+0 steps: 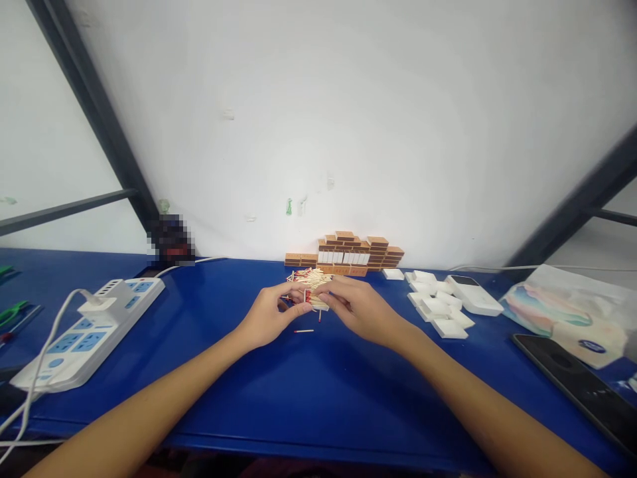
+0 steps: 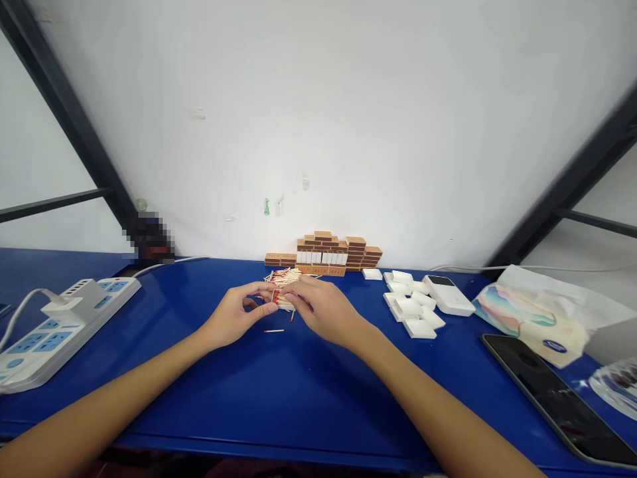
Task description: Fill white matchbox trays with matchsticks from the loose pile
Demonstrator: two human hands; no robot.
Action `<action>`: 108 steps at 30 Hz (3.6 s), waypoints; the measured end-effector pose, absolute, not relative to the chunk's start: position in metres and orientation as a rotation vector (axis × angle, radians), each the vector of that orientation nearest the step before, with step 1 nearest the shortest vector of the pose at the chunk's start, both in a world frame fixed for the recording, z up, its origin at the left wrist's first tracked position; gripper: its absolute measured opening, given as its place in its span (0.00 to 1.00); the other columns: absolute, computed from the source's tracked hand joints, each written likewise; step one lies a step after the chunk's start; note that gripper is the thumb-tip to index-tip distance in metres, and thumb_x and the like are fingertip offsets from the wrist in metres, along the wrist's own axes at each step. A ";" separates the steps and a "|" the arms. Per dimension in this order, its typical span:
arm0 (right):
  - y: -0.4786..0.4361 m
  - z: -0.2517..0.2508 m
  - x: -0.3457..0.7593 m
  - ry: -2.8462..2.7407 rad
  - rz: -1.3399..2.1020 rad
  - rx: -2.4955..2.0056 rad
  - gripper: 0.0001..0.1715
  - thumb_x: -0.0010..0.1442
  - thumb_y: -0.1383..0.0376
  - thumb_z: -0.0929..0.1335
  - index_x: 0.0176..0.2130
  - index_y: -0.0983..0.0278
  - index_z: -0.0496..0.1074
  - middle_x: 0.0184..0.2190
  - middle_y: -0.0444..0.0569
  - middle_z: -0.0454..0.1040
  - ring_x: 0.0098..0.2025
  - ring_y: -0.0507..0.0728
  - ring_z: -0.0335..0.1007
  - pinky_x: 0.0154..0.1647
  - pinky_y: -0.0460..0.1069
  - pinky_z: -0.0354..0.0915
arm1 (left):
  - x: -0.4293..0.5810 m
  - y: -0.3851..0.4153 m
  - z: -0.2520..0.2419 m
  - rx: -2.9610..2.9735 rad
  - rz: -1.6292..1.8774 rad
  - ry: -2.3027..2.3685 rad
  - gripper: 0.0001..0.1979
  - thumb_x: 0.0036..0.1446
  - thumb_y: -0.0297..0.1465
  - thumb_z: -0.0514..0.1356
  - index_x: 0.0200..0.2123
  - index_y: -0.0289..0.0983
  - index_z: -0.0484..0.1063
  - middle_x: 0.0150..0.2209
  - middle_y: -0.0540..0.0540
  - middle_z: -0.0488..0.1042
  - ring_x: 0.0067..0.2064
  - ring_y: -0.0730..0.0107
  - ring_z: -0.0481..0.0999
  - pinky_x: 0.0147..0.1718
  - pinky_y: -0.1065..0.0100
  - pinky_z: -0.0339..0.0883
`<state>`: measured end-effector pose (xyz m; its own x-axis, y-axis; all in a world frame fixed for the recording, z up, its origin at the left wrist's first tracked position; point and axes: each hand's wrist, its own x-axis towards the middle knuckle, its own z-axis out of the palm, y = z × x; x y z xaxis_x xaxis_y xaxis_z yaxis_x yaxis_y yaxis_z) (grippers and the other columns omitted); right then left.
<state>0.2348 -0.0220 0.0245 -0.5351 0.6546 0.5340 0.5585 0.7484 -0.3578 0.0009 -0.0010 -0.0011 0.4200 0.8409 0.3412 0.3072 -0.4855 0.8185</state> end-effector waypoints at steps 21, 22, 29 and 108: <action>0.051 0.023 0.355 -1.365 0.113 -1.631 0.14 0.61 0.58 0.70 0.32 0.65 0.79 0.22 0.46 0.73 0.26 0.53 0.67 0.26 0.46 0.59 | -0.002 0.005 -0.006 2.002 1.031 1.050 0.20 0.59 0.45 0.67 0.50 0.40 0.78 0.41 0.47 0.81 0.42 0.65 0.79 0.36 0.67 0.71; 0.057 0.020 0.364 -1.216 0.247 -1.637 0.14 0.61 0.58 0.70 0.34 0.66 0.78 0.23 0.47 0.74 0.24 0.53 0.66 0.24 0.46 0.59 | -0.001 0.005 -0.006 2.002 1.033 1.050 0.20 0.59 0.45 0.67 0.50 0.40 0.78 0.41 0.47 0.81 0.42 0.65 0.79 0.37 0.67 0.71; 0.078 0.003 0.388 -0.839 0.563 -1.560 0.10 0.57 0.64 0.75 0.31 0.66 0.72 0.27 0.50 0.76 0.19 0.48 0.62 0.12 0.42 0.55 | -0.001 0.007 -0.006 1.958 1.030 1.046 0.23 0.58 0.44 0.68 0.53 0.41 0.77 0.41 0.47 0.82 0.41 0.63 0.80 0.37 0.66 0.71; -0.042 0.024 0.253 -1.636 1.551 -0.861 0.22 0.61 0.51 0.74 0.33 0.63 0.64 0.29 0.45 0.77 0.24 0.50 0.73 0.22 0.44 0.67 | -0.008 0.010 0.006 1.586 0.987 0.735 0.27 0.43 0.35 0.78 0.46 0.33 0.78 0.35 0.43 0.84 0.31 0.68 0.81 0.30 0.68 0.77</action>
